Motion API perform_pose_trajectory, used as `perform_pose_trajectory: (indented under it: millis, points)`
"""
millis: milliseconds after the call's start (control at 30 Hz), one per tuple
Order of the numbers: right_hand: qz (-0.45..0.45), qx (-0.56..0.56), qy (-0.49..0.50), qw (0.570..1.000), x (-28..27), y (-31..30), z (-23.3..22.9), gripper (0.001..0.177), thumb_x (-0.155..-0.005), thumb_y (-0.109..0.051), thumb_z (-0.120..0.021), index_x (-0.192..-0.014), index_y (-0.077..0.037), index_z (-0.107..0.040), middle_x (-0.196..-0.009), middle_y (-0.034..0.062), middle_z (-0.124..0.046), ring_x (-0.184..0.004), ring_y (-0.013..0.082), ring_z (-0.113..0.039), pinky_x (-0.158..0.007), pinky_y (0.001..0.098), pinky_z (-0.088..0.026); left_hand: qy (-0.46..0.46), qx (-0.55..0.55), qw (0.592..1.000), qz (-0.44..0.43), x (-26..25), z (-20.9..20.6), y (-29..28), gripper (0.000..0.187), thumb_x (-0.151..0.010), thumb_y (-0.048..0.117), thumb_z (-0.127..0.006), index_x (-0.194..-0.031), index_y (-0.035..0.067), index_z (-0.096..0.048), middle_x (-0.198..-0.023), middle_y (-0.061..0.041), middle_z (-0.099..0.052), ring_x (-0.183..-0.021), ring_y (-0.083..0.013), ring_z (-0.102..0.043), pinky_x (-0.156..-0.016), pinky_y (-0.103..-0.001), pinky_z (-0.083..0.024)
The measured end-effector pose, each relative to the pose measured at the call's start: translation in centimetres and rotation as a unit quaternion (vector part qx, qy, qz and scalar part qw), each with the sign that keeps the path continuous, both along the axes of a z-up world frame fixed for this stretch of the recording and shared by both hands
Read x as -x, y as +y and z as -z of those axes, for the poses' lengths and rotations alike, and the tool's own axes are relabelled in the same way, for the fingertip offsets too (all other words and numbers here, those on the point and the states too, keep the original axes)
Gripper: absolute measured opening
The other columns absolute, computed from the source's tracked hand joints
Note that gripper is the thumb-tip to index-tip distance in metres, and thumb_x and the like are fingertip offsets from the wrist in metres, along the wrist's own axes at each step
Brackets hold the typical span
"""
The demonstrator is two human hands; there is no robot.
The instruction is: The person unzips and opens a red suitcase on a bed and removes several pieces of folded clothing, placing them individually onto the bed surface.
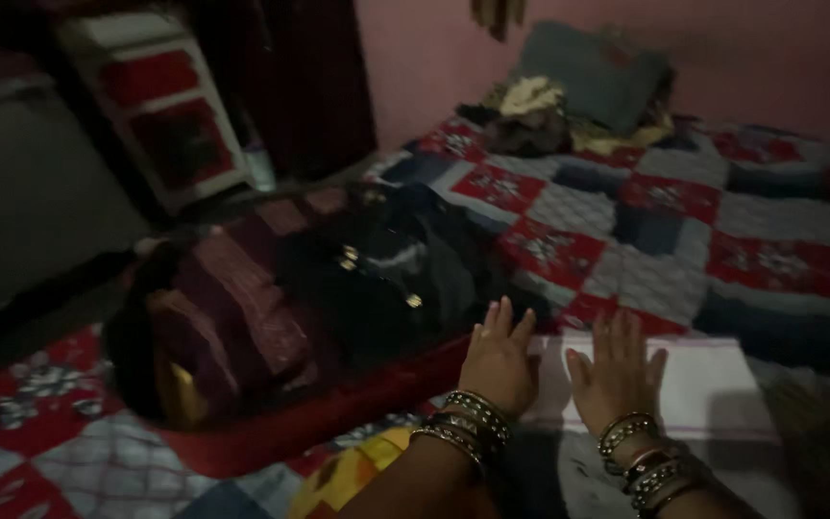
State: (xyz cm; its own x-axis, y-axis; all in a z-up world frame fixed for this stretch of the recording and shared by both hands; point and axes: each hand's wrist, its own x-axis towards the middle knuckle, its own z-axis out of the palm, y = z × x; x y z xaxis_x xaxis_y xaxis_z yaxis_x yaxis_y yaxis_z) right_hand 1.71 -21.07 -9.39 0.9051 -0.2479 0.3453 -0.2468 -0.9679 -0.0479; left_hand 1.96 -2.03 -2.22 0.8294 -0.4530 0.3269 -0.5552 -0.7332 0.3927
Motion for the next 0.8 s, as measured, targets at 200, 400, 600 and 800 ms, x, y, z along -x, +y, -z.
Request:
perform_pose_trajectory:
  millis: [200, 400, 600, 800]
  points:
    - [-0.186, -0.029, -0.161, 0.969, -3.4, 10.0, -6.7, 0.069, -0.099, -0.047, -0.044, -0.155, -0.008, -0.034, -0.167, 0.0168, -0.021, -0.156, 0.0352, -0.014, -0.12, 0.0607, -0.014, -0.114, 0.08, 0.987, -0.082, -2.5, -2.9, 6.3, 0.061, -0.094, 0.021, -0.065, -0.149, 0.002, -0.047, -0.163, -0.028, -0.029, -0.153, -0.0412, -0.023, -0.121, -0.053, -0.021]
    - [-0.271, -0.027, -0.114, 0.955, -5.3, 17.3, -11.8, 0.066, -0.099, -0.04, -0.048, -0.153, -0.006, -0.035, -0.165, 0.0207, -0.019, -0.154, 0.0362, -0.013, -0.121, 0.0555, -0.013, -0.078, 0.045, 0.971, -0.22, -3.3, -4.3, 13.5, 0.062, -0.089, 0.023, -0.067, -0.146, 0.009, -0.049, -0.16, -0.021, -0.033, -0.152, -0.0384, -0.025, -0.121, -0.053, -0.023]
    - [-0.272, -0.063, -0.029, 0.96, -6.2, 20.9, -11.4, 0.067, -0.101, -0.044, -0.046, -0.157, -0.011, -0.029, -0.168, 0.0154, -0.012, -0.155, 0.0316, -0.008, -0.123, 0.0516, -0.011, -0.049, -0.034, 0.94, -0.335, -3.7, -2.6, 21.3, 0.067, -0.09, 0.027, -0.067, -0.151, 0.012, -0.043, -0.162, -0.02, -0.027, -0.152, -0.0372, -0.02, -0.12, -0.059, -0.017]
    - [-0.276, -0.049, 0.038, 0.959, -7.3, 23.6, -10.2, 0.068, -0.103, -0.046, -0.042, -0.158, -0.012, -0.024, -0.169, 0.0132, -0.008, -0.156, 0.0299, -0.003, -0.124, 0.0497, -0.008, 0.052, -0.048, 0.911, -0.406, -2.7, -1.6, 27.0, 0.072, -0.092, 0.042, -0.063, -0.156, 0.023, -0.036, -0.166, -0.014, -0.019, -0.155, -0.0343, -0.013, -0.122, -0.061, -0.012]
